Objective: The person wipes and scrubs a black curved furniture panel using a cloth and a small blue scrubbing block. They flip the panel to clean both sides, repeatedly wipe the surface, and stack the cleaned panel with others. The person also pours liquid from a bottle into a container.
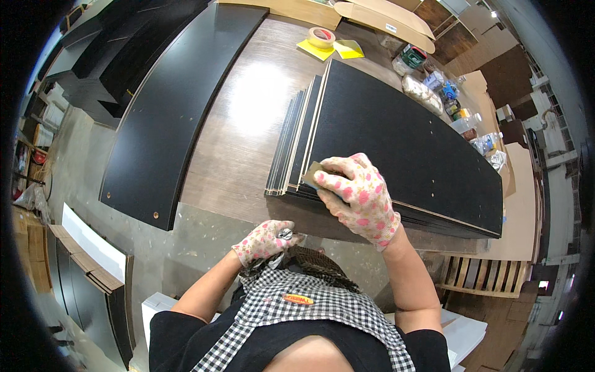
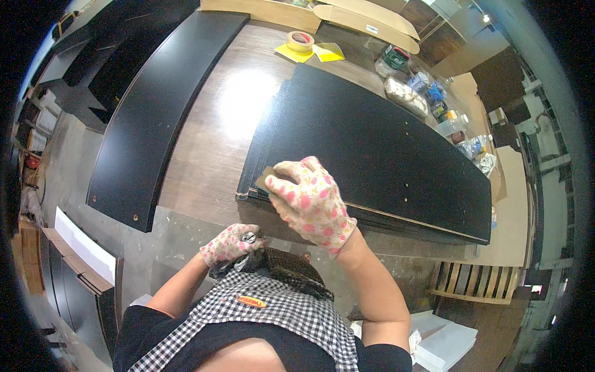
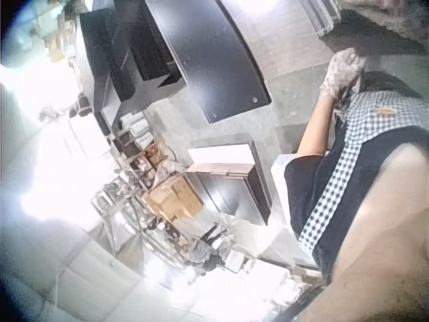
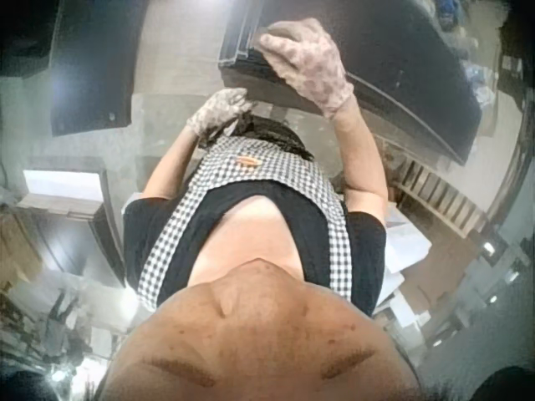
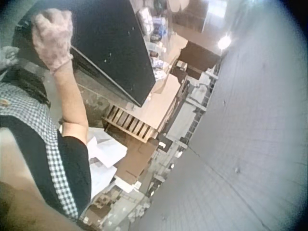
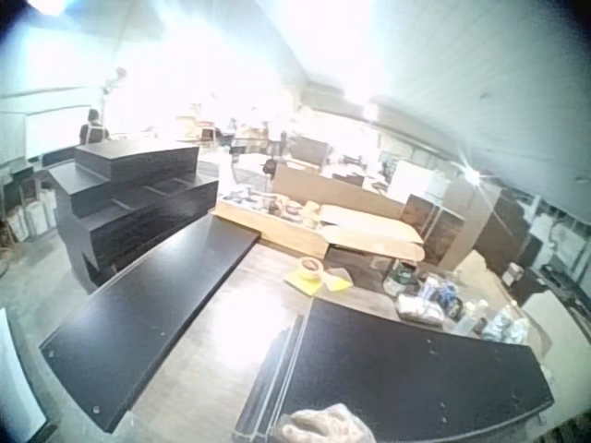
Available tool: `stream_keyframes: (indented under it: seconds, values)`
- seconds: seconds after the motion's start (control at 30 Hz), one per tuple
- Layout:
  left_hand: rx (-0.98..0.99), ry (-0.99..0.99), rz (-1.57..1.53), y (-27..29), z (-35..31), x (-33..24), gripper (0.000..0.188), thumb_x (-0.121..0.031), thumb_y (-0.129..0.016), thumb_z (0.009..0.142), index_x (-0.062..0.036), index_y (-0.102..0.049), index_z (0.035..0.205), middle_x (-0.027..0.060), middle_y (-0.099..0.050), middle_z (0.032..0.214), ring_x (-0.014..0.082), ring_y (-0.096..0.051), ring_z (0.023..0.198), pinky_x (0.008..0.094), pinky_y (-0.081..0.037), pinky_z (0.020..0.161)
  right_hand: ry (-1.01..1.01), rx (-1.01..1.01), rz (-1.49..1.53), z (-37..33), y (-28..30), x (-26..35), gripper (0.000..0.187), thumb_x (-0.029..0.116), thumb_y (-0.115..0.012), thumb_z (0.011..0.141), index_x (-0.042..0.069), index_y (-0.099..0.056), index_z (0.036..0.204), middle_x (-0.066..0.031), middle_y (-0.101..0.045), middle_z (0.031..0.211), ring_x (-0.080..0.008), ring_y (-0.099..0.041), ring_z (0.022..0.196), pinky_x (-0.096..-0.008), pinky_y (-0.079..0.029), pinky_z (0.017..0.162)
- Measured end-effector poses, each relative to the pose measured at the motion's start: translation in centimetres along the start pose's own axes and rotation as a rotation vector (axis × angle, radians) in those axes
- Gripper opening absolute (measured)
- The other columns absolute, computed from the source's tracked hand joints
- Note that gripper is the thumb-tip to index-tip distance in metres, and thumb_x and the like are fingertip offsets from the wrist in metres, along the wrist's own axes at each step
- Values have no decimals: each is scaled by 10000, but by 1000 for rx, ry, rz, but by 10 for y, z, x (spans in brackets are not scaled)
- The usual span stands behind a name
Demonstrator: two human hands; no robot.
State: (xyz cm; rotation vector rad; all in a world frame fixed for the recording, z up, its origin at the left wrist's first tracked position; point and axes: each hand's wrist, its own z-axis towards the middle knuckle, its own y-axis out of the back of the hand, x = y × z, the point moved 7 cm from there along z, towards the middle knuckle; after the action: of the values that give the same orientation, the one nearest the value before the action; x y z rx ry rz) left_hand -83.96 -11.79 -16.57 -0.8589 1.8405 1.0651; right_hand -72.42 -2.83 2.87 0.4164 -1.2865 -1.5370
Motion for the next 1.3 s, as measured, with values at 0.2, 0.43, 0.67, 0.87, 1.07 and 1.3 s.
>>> stream_keyframes:
  seconds: [0.2, 0.43, 0.67, 0.87, 1.07, 1.3]
  values:
    - [83, 83, -147, 0, 0, 18, 398, -371, -687, 893, 3, -664, 1028, 189, -700, 916, 291, -674, 900, 401, -509, 819, -121, -13, 58, -10, 26, 3, 333, 53, -810, 703, 106, -712, 1017, -100, -687, 1051, -264, -656, 927, -377, -553, 773]
    - [61, -68, -81, -2, 10, 0, 448, -371, -697, 854, 40, -631, 1017, 255, -670, 937, 396, -652, 909, 456, -500, 789, -13, -35, 148, 5, -14, 5, 279, 90, -800, 749, 83, -704, 1010, -106, -683, 1019, -266, -648, 907, -369, -537, 765]
    - [66, 83, -116, 2, 5, 11, 406, -374, -692, 888, 21, -680, 978, 156, -679, 840, 236, -642, 788, 363, -509, 756, -261, -91, 91, -70, 68, -27, 246, 198, -760, 798, 109, -732, 1025, -102, -691, 1045, -282, -644, 961, -405, -537, 832]
    - [130, 29, -69, -24, 26, -15, 467, -366, -724, 870, 47, -690, 1085, 202, -719, 1041, 275, -671, 999, 378, -498, 914, -285, -1, 72, -89, 37, -37, 241, 215, -727, 822, 102, -727, 1035, -104, -682, 1028, -290, -625, 985, -404, -524, 866]
    - [155, -34, 113, -46, 39, -11, 376, -315, -695, 906, -42, -686, 1166, 164, -688, 1132, 287, -630, 1090, 372, -481, 974, -870, -23, -303, -225, 151, -101, 208, 204, -735, 797, 116, -759, 985, -85, -717, 1009, -262, -668, 961, -403, -536, 862]
    - [390, -375, 802, -128, 67, -44, 461, -174, -513, 984, -345, -520, 1412, 127, -629, 1215, 289, -587, 1119, 405, -481, 978, -473, -217, -244, -244, 144, -109, 214, 138, -755, 782, 93, -726, 990, -91, -689, 987, -276, -641, 944, -389, -525, 826]
